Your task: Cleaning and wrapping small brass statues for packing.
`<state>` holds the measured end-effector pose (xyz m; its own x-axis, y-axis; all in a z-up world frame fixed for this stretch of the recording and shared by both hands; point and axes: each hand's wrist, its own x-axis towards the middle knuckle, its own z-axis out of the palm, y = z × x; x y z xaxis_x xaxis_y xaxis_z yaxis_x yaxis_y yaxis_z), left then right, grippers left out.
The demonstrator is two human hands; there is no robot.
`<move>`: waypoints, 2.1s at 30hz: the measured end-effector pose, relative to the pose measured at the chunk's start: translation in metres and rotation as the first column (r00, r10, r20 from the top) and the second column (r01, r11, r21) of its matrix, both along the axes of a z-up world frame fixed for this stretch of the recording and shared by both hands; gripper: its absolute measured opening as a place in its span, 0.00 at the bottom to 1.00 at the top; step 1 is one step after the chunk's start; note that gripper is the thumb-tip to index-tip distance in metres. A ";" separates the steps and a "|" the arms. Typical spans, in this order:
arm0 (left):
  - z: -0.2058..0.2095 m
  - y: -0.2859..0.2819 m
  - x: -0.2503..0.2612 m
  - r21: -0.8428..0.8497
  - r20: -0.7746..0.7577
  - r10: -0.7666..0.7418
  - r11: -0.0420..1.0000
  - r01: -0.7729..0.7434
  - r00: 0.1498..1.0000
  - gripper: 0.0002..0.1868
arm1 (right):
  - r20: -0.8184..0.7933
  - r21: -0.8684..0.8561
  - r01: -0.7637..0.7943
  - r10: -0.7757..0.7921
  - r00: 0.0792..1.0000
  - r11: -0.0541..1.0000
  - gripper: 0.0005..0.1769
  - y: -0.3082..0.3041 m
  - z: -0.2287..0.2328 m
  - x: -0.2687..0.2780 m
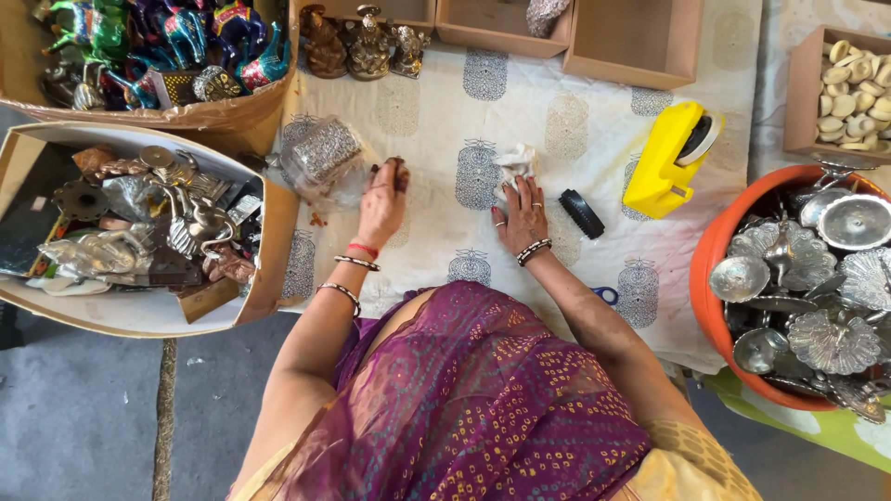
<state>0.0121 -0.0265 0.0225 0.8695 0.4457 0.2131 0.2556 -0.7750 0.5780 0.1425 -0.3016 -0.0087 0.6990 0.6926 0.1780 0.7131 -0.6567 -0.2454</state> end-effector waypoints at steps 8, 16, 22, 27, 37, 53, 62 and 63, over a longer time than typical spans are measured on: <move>0.001 0.016 -0.011 -0.506 -0.112 0.043 0.857 -0.094 0.993 0.19 | 0.035 -0.025 -0.009 0.010 0.999 1.000 0.33 -0.001 -0.005 0.001; -0.016 0.006 -0.009 -0.108 0.232 0.012 0.994 0.014 0.973 0.23 | 0.023 -0.011 -0.003 0.003 1.000 1.000 0.34 -0.001 -0.004 0.000; 0.020 -0.022 -0.010 0.038 0.025 -0.034 0.999 0.033 0.999 0.10 | 0.027 -0.027 0.008 -0.007 1.000 1.000 0.34 -0.001 -0.006 0.000; 0.022 -0.021 -0.011 0.178 0.039 -0.143 0.975 0.134 0.989 0.12 | 0.024 -0.049 0.032 -0.030 0.999 0.998 0.34 0.001 -0.004 0.000; -0.006 -0.003 0.008 -0.262 0.224 -0.108 0.951 0.166 0.969 0.17 | 0.000 -0.105 0.065 -0.065 0.998 0.992 0.33 0.004 0.001 -0.005; 0.015 0.010 -0.025 0.169 0.248 -0.454 0.890 0.424 0.856 0.17 | -0.021 -0.169 0.090 -0.095 0.995 0.982 0.32 0.006 0.000 -0.004; 0.023 0.015 -0.032 -0.025 0.280 -0.365 0.922 0.386 0.888 0.21 | 0.042 -0.144 0.094 -0.089 0.995 0.985 0.41 0.091 0.058 -0.047; 0.020 0.016 -0.032 -0.062 0.318 -0.330 0.928 0.367 0.889 0.18 | -0.003 -0.049 -0.064 0.064 0.998 0.997 0.42 0.102 0.058 -0.057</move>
